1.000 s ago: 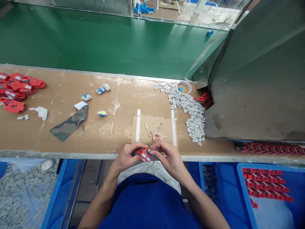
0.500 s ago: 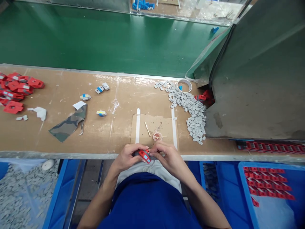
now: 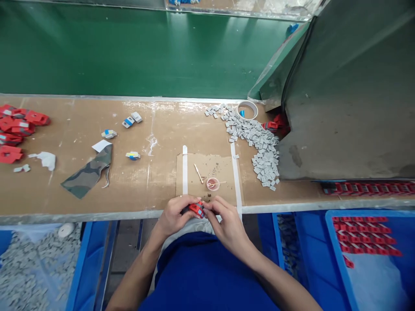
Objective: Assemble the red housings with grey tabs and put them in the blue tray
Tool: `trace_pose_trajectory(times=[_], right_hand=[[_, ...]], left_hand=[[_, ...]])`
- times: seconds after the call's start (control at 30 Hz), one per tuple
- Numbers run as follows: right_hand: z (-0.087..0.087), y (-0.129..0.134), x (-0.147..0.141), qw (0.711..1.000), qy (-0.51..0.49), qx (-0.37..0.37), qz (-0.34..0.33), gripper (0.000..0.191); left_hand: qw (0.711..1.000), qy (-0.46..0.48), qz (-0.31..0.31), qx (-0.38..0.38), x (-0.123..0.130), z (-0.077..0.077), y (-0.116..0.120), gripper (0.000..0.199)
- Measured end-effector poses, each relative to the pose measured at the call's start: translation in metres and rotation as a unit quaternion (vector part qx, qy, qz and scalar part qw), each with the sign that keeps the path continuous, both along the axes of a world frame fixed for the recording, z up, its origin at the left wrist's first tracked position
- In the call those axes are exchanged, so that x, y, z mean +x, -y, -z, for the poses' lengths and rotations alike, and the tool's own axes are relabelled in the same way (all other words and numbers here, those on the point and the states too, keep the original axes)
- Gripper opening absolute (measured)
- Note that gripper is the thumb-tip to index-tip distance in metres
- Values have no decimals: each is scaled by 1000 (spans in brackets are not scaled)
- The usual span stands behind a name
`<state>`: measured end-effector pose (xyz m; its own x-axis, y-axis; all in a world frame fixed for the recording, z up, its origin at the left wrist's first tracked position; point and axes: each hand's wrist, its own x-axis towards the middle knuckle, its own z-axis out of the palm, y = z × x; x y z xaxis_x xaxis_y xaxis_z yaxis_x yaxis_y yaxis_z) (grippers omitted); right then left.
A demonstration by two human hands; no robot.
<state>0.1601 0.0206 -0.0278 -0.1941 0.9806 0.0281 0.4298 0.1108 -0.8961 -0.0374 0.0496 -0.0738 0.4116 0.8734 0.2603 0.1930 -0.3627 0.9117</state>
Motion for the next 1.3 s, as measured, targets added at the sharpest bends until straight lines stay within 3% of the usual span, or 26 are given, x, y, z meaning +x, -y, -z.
trace_pose_trajectory(times=[0.13, 0.3, 0.43, 0.57, 0.7, 0.87, 0.93, 1.07, 1.2, 1.3], right_hand=[[3, -5, 7, 997, -54, -44, -19, 18], [4, -10, 14, 974, -152, -163, -48, 15], [6, -12, 14, 957, -175, -225, -49, 28], [12, -16, 13, 918, -222, -318, -86, 45], [16, -17, 13, 901, -230, -357, -89, 53], [10, -14, 15, 902, -230, -351, -99, 52], [6, -11, 17, 916, -228, -315, -95, 47], [6, 0, 11, 934, -265, -238, -16, 45], [12, 13, -1, 903, -354, -242, -19, 46], [12, 16, -3, 908, -368, -202, -9, 38]], left_hand=[[999, 2, 30, 17, -1, -3, -4, 18], [997, 9, 72, -10, -4, -4, -8, 25], [996, 30, 81, -10, -7, -2, -9, 23], [994, 30, 104, -5, -10, 0, -9, 20], [990, 6, 141, -16, -12, -2, -10, 19], [988, 15, 146, 42, -8, -5, -12, 20], [989, 30, 125, 78, -6, -7, -12, 20], [992, 26, 44, 116, -3, -10, -3, 24], [994, 62, -9, 84, 0, -13, 9, 31], [998, 64, 13, 25, 2, -21, 15, 38]])
